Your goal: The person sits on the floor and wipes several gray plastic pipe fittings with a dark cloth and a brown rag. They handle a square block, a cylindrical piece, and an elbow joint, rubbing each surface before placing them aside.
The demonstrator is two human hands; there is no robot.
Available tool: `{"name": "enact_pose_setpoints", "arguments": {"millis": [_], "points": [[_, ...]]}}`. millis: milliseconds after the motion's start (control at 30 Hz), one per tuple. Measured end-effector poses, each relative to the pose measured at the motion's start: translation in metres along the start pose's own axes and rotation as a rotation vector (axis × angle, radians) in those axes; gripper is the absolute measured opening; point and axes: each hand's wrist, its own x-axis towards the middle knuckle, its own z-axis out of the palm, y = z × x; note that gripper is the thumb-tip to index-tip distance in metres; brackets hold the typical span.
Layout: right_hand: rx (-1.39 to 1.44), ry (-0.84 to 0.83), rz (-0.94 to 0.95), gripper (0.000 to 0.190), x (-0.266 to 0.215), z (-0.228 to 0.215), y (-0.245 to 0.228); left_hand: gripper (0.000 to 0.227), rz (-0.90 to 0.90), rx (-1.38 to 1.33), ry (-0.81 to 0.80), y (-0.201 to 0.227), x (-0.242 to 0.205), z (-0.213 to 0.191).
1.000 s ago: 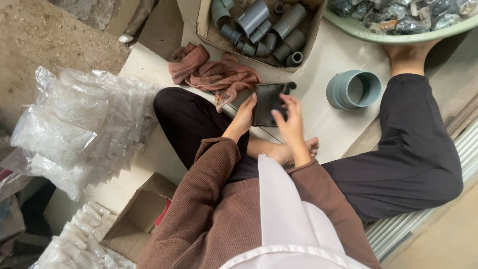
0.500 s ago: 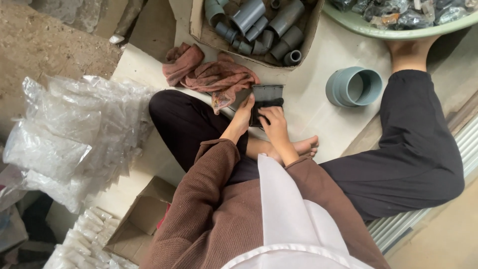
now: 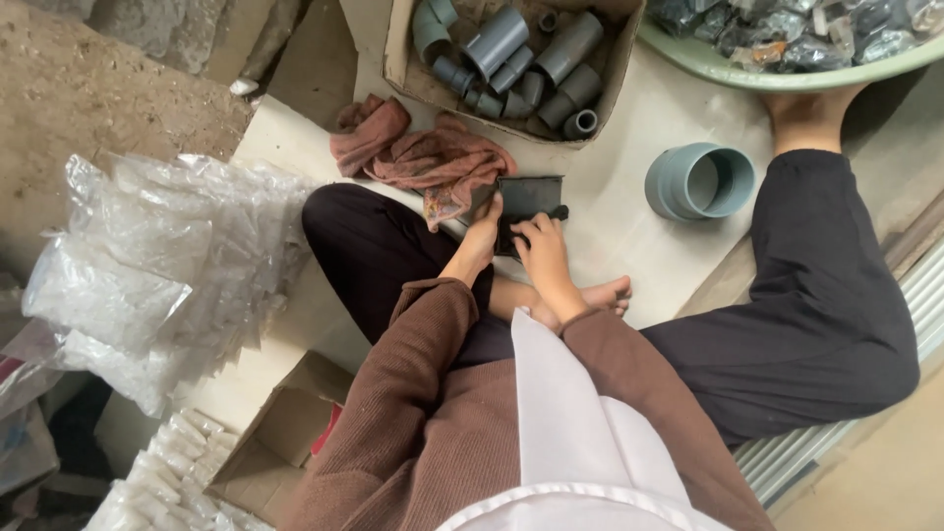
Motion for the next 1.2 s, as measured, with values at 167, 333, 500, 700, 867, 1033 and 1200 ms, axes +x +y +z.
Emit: {"name": "enact_pose_setpoints", "arguments": {"millis": [167,333,500,700,867,1033,1200], "points": [[-0.007,0.097,0.047,0.011,0.017,-0.004,0.005,0.08,-0.053,0.135,-0.06,-0.046,0.021,-0.013],[-0.097,0.151,0.036,0.012,0.041,-0.007,-0.009,0.08,-0.02,0.19,-0.053,-0.016,-0.007,-0.008],[-0.156,0.259,0.222,0.012,0.039,-0.008,0.021,0.077,0.044,0.341,-0.033,-0.021,-0.004,-0.012],[-0.111,0.264,0.057,0.008,0.033,0.012,-0.02,0.068,0.099,0.346,-0.006,0.013,-0.036,0.012],[-0.173,0.297,0.122,0.012,0.033,-0.002,0.031,0.071,0.147,0.334,0.008,-0.016,-0.017,-0.008],[-0.158,0.336,0.151,0.014,0.037,0.01,0.033,0.077,0.129,0.358,-0.075,-0.021,-0.008,-0.007],[-0.109,0.343,0.073,0.013,0.027,-0.008,-0.009,0.069,0.176,0.352,-0.056,-0.011,-0.017,0.002]]}}
